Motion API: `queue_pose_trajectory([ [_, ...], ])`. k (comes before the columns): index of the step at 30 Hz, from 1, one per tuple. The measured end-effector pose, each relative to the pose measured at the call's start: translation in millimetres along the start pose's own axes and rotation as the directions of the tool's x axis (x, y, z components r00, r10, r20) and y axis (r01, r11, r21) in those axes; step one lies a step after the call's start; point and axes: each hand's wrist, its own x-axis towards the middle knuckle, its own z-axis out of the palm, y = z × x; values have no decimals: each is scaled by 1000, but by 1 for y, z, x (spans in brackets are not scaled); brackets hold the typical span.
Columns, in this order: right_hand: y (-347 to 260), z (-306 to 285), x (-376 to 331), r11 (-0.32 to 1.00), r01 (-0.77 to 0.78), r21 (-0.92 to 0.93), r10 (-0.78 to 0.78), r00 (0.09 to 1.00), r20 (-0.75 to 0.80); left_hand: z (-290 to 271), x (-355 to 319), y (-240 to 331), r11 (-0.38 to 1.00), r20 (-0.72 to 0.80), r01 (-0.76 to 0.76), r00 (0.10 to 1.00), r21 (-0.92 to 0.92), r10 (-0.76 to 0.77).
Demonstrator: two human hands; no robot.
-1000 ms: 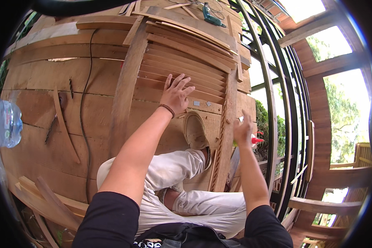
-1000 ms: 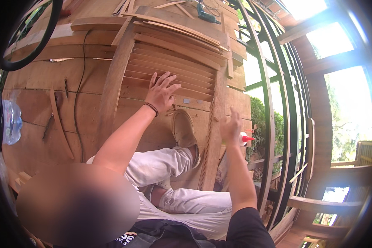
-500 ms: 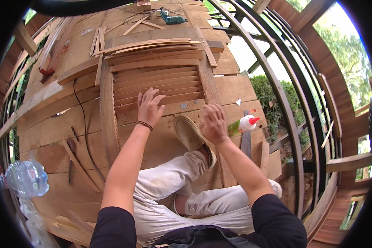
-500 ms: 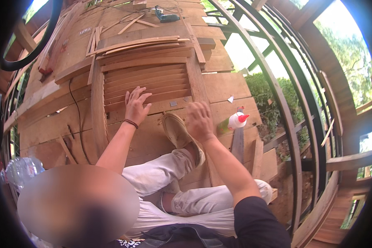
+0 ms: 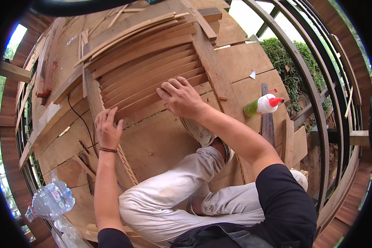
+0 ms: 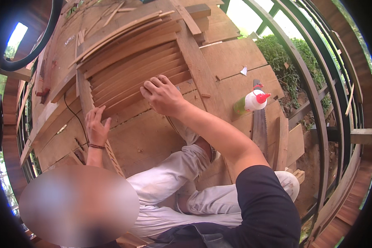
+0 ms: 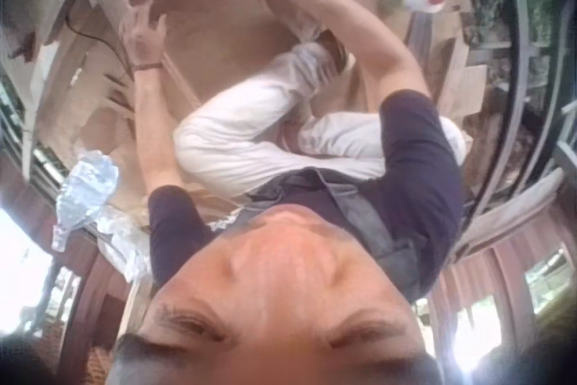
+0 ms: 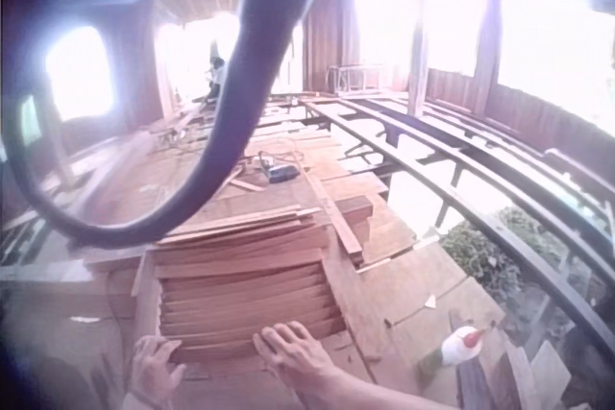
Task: The person sits on a wooden floor and assembles a wooden structure by applying glue to thin wooden strips and inserting them into a frame. The person uses a hand saw to trim the strips flush with the frame.
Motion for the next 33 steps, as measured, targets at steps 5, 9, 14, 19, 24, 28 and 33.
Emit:
queue_pose_trajectory([
  [5, 8, 13, -1, 995, -93, 32, 94, 995, -35, 7, 6, 1, 1000, -8, -20, 1000, 15, 20],
  [9, 9, 20, -2, 990, -112, 82, 116, 992, -53, 12, 7, -2, 1000, -6, -20, 1000, 13, 20],
  [14, 10, 23, -2, 987, -119, 111, 125, 991, -50, 13, 4, -6, 1000, -9, -21, 1000, 8, 21],
  [19, 14, 22, -2, 991, -98, 95, 101, 994, -34, 13, 3, -7, 1000, -11, -17, 1000, 10, 17],
  [24, 13, 20, -1, 991, -101, 90, 102, 995, -7, 10, 6, -5, 1000, 0, -14, 1000, -3, 14],
  [28, 13, 20, -3, 987, -115, 112, 115, 993, 2, 14, 2, -7, 1000, -16, -27, 1000, 5, 27],
  [33, 11, 21, -1, 990, -104, 98, 107, 994, -19, 11, 5, -5, 1000, -12, 2, 1000, -30, -2],
])
